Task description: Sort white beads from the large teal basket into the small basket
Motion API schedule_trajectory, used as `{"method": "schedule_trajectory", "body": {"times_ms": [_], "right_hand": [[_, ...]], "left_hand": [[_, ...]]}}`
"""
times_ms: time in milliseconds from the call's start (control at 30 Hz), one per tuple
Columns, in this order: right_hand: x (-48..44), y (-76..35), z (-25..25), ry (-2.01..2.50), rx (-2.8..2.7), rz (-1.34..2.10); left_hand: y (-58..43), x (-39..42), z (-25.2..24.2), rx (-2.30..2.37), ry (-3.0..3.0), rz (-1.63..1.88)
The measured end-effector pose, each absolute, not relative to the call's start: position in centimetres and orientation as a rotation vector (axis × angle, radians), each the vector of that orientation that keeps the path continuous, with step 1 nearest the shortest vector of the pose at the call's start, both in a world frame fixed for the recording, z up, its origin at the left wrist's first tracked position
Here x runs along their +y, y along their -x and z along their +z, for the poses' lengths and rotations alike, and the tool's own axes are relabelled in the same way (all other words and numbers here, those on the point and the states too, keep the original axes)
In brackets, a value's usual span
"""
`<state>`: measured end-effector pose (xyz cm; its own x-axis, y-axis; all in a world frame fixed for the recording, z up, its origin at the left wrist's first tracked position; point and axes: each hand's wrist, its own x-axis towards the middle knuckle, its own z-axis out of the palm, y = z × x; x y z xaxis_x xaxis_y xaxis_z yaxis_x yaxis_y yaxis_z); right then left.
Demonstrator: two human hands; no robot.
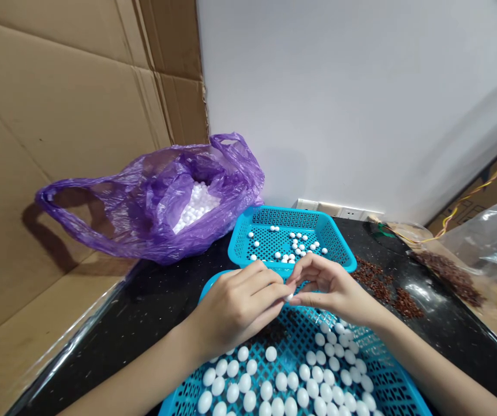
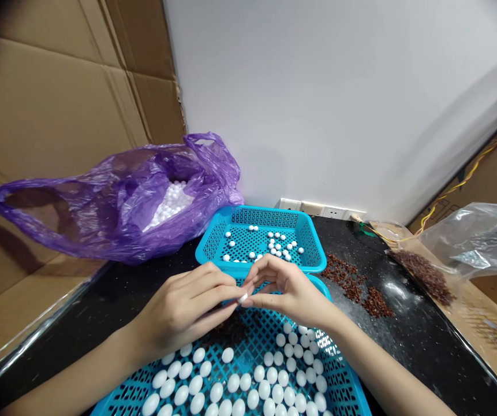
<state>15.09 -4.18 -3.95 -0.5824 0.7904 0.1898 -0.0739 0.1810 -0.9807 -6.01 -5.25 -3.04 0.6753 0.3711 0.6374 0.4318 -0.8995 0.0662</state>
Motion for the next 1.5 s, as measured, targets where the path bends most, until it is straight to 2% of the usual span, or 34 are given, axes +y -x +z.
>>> {"method": "schedule_trajectory", "body": {"times_ms": [500,700,867,1033,1200,1267,1500], "right_hand": [[-4.2,-15.1,-4.2,0.697,-1.741,1.465],[-4.3,-15.1,-4.3,0.719,-1.72,1.451],[-4.5,-14.9,-3.9,0.706,-1.754,1.481],[-3.8,-15.2,-4.4,0.815,-1.713,1.135],[-2.2,-16.3,-5.4,1.059,-1.631,0.795],[-1.8,-16.6,-5.6,1.163,-1.678,0.725],[-1.5,-16.9,-5.8,1.31,-1.726,0.568]], "left_hand": [[5.9,-5.3,-2.9,-0.584,2.771,-1.109],[6.0,-5.4,-2.5,-0.681,2.792,-0.954],[6.1,-5.4,-2.6,-0.716,2.769,-0.973],[6.0,-5.2,-3.1,-0.896,2.783,-0.91],[5.9,-5.3,-4.2,-0.91,3.007,-0.248],[6.0,-5.3,-4.6,-0.882,3.055,-0.095],[6.1,-5.2,-4.8,-0.885,3.085,-0.128]]}}
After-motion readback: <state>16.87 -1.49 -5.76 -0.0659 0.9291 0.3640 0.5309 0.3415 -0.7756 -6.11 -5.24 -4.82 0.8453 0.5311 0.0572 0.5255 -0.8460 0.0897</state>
